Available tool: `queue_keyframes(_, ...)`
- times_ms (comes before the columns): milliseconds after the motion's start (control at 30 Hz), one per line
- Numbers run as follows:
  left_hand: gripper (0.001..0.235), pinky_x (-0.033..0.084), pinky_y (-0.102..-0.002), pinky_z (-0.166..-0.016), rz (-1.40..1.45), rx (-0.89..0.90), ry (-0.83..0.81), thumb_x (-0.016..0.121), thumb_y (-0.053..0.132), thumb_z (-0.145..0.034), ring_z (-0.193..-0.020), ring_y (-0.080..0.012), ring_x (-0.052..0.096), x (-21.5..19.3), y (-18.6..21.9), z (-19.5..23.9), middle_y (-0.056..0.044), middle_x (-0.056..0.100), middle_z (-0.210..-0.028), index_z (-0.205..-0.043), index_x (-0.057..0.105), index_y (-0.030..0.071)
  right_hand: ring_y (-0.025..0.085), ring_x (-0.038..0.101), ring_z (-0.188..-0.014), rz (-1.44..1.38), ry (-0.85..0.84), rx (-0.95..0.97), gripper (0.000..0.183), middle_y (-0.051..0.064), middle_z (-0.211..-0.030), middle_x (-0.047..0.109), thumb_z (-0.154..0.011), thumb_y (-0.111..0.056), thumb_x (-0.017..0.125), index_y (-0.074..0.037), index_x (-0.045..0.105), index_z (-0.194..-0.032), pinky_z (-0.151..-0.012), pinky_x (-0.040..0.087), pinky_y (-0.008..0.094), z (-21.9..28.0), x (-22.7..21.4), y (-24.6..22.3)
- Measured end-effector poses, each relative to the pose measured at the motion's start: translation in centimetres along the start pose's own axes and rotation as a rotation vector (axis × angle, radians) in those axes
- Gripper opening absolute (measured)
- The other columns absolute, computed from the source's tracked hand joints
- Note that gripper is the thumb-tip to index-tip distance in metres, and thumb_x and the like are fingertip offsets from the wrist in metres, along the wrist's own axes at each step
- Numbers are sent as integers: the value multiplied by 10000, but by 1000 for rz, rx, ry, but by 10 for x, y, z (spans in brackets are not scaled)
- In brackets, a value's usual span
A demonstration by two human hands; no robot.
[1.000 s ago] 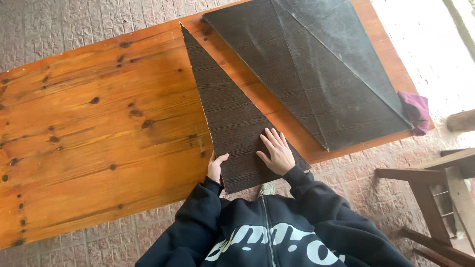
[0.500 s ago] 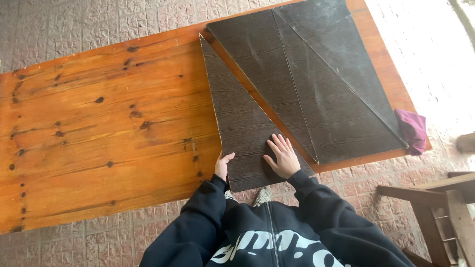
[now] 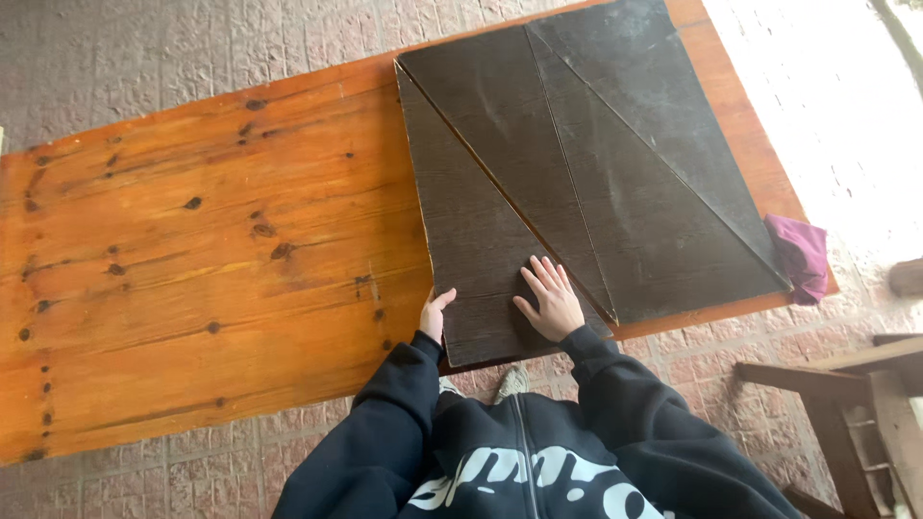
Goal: The person uses a pink sanding block to sand the surface of a dark wooden board placed on a larger wooden table. They move the sanding block back and forth across the board, occasionally repositioning the board to access different areas.
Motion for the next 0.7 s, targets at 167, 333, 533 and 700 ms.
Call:
queue_keyframes(167, 626, 561, -372, -941, -41, -17, 27, 805, 219, -842, -1126, -215, 661, 27, 24, 22, -110, 683, -1239, -1425, 587, 153, 279, 411, -1473, 29, 90, -64, 585, 92, -1554, 495, -930, -503, 649, -179, 590, -1414, -1241, 274, 487, 1, 5, 8)
queue_keyframes(333, 885, 352, -436, -1193, -603, -48, 57, 666, 731, -896, -1419, -287, 460, 6, 21, -4, -183, 569, -1453, -1450, 546, 50, 295, 575, -1341, 125, 432, -87, 413, 137, -1349, 668, -913, -341, 716, -79, 702, -1231, -1186, 383, 466, 6, 2, 28)
queue_keyframes(533, 1005, 384, -516, -1158, -1121, -151, 6, 361, 821, -928, -1359, -408, 511, 13, 43, 2, -314, 597, -1361, -1322, 611, -69, 317, 519, -1402, 186, 318, 40, 509, 153, -1445, 606, -904, -424, 712, -69, 689, -1269, -1225, 339, 468, 10, -8, 40)
queue_keyframes(700, 1002, 450, -513, -1090, -1320, -148, -19, 268, 841, -923, -1300, -394, 575, 3, 28, -27, -268, 655, -1292, -1266, 670, -10, 310, 476, -1436, 179, 293, 54, 563, 141, -1501, 561, -902, -463, 706, -80, 665, -1312, -1242, 304, 464, 12, -6, 39)
Point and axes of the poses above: each hand's wrist, its own z-axis away from the middle knuckle, its own x-axis out of the palm, y = z × x, the point moved 1 cm from there along -z, towards the middle knuckle
